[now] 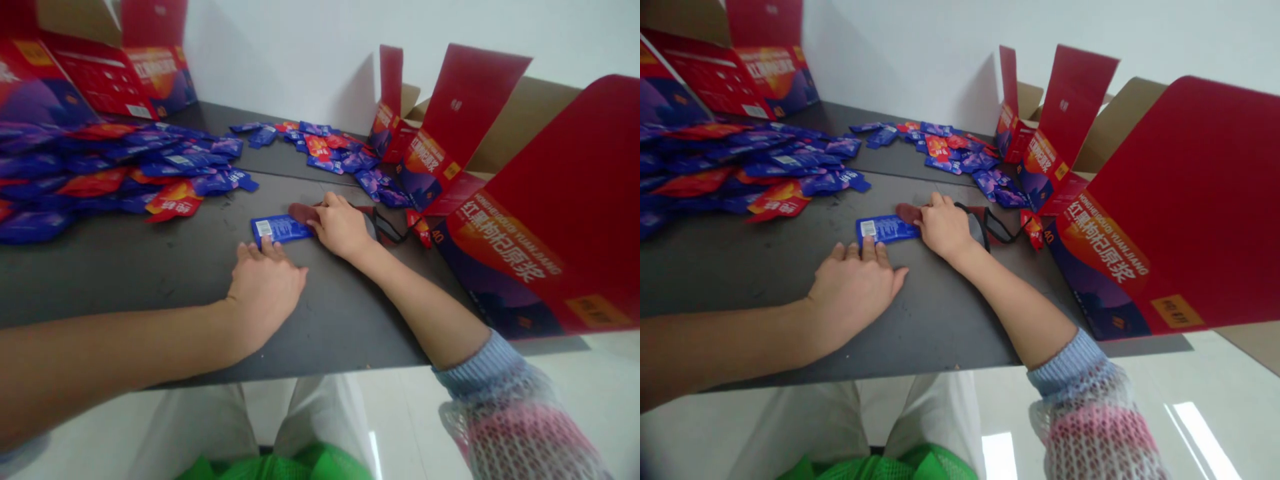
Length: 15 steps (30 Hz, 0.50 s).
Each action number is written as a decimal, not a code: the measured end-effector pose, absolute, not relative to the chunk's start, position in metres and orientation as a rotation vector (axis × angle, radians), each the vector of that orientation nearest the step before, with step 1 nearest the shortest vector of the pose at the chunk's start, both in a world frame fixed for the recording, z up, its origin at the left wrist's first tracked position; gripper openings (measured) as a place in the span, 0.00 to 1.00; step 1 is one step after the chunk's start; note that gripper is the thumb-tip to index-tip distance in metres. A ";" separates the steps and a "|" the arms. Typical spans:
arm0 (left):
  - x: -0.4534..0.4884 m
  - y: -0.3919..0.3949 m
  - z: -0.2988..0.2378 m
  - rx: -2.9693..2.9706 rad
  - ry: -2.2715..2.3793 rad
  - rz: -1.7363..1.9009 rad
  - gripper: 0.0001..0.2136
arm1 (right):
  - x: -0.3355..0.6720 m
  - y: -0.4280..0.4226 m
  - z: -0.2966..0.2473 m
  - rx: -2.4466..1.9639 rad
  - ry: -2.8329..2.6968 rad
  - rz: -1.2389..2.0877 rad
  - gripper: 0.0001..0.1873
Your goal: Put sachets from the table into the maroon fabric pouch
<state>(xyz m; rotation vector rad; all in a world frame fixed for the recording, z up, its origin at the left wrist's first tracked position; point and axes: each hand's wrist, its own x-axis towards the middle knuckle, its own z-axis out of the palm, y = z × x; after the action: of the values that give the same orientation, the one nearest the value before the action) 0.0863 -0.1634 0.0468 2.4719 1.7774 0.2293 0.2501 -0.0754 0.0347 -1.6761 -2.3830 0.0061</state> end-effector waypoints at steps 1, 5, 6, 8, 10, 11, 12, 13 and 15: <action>0.086 -0.163 0.046 2.493 1.776 0.216 0.27 | 0.253 -0.073 0.035 -1.722 -2.366 -0.014 0.16; 0.087 -0.153 0.046 2.594 1.786 0.184 0.28 | 0.270 -0.067 0.037 -1.868 -2.336 -0.050 0.14; 0.088 -0.147 0.046 2.607 1.805 0.162 0.29 | 0.274 -0.066 0.038 -1.886 -2.336 -0.044 0.13; 0.090 -0.131 0.046 2.586 1.863 0.127 0.33 | 0.279 -0.066 0.038 -1.901 -2.330 -0.033 0.13; 0.093 -0.113 0.045 2.513 1.934 0.172 0.35 | 0.280 -0.066 0.037 -1.912 -2.294 -0.038 0.13; 0.094 -0.105 0.044 2.472 1.953 0.220 0.36 | 0.279 -0.067 0.036 -1.918 -2.268 -0.046 0.13; 0.094 -0.098 0.042 2.435 1.951 0.262 0.36 | 0.277 -0.067 0.035 -1.924 -2.239 -0.055 0.13; 0.094 -0.092 0.041 2.407 1.932 0.294 0.37 | 0.276 -0.068 0.033 -1.927 -2.214 -0.066 0.13; 0.092 -0.084 0.037 2.383 1.862 0.308 0.39 | 0.273 -0.069 0.031 -1.911 -2.193 -0.077 0.12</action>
<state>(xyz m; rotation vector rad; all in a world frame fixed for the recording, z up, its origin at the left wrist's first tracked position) 0.0923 -0.0838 0.0371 2.3825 1.8620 0.3080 0.2732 -0.0686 0.0314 -1.9107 -2.1927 -0.0765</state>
